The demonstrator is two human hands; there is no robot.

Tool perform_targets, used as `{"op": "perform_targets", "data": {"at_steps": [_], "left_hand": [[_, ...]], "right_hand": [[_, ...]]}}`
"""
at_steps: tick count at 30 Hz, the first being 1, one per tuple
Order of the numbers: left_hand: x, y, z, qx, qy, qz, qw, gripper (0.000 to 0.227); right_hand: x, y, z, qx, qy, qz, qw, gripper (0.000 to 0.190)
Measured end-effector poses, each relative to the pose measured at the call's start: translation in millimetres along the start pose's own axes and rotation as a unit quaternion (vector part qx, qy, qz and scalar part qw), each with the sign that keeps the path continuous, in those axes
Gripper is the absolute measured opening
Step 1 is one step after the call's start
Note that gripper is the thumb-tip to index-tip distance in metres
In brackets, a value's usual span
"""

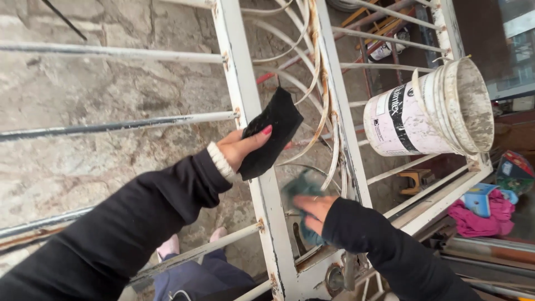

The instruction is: Cleaning and sanding a metal gate frame using a sanding block and a wet cloth

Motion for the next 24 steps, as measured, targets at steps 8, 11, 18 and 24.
{"op": "perform_targets", "data": {"at_steps": [8, 11, 18, 24], "left_hand": [[27, -13, 2, 0.001, -0.026, 0.037, 0.999, 0.052], [28, 12, -23, 0.064, 0.068, 0.048, 0.994, 0.039], [31, 122, -164, 0.258, 0.529, -0.011, 0.809, 0.063], [8, 180, -279, 0.216, 0.559, 0.004, 0.801, 0.072]], "right_hand": [[-37, -86, 51, -0.074, 0.473, 0.254, 0.840, 0.054], [-17, -136, 96, 0.031, 0.510, 0.359, 0.781, 0.052], [84, -193, 137, 0.087, 0.587, 0.495, 0.635, 0.042], [149, -171, 125, 0.173, 0.706, 0.447, 0.521, 0.037]]}}
Point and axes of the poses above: each hand's wrist, its own y-axis towards the middle knuckle, its own x-axis out of the palm, z = x × y, the point moved 2 cm from there along y, towards the middle knuckle, and after that the axes turned 1 degree about x, right-handed, at the moved point
